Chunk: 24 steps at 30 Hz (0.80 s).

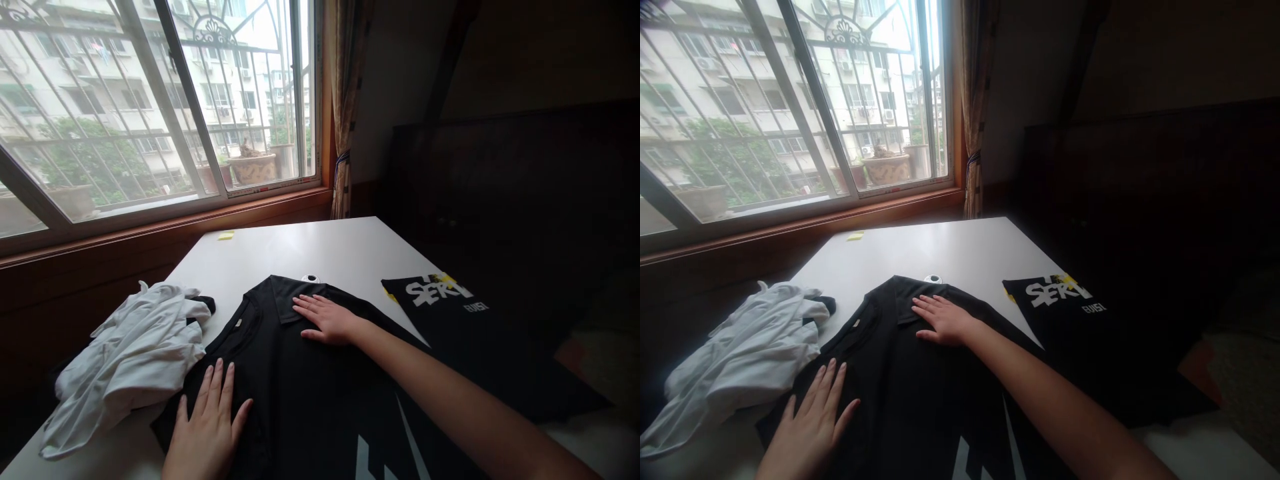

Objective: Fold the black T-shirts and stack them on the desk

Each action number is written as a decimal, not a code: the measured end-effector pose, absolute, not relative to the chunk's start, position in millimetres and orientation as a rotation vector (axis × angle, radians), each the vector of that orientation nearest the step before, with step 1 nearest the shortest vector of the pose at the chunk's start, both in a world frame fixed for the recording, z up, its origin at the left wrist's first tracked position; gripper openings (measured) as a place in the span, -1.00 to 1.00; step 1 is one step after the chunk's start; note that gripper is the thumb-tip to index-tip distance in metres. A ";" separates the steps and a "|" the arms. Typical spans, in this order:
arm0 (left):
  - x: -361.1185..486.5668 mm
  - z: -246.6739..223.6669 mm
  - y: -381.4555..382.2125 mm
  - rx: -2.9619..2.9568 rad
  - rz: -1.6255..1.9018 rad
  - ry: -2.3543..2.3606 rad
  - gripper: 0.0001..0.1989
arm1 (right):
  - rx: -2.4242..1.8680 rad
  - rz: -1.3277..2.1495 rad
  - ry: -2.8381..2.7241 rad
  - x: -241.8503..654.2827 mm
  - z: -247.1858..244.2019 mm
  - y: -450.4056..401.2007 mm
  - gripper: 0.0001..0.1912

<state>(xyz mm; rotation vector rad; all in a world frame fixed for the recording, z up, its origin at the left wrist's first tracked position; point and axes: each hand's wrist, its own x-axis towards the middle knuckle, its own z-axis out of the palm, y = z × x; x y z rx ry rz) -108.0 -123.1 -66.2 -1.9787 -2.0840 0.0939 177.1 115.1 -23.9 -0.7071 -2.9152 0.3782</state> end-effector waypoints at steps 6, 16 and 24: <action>-112.7 -50.9 -128.8 -2.039 0.031 -2.063 -0.30 | -0.672 0.300 -2.809 179.9 -23.0 92.5 -0.30; -88.3 -17.1 -18.4 -2.486 -0.244 -1.641 -0.46 | -0.999 0.148 -2.521 234.8 15.7 22.6 -0.66; -59.5 -25.0 75.5 -2.561 -0.225 -1.737 -0.46 | -1.572 0.067 -2.226 359.9 4.7 -23.3 -0.78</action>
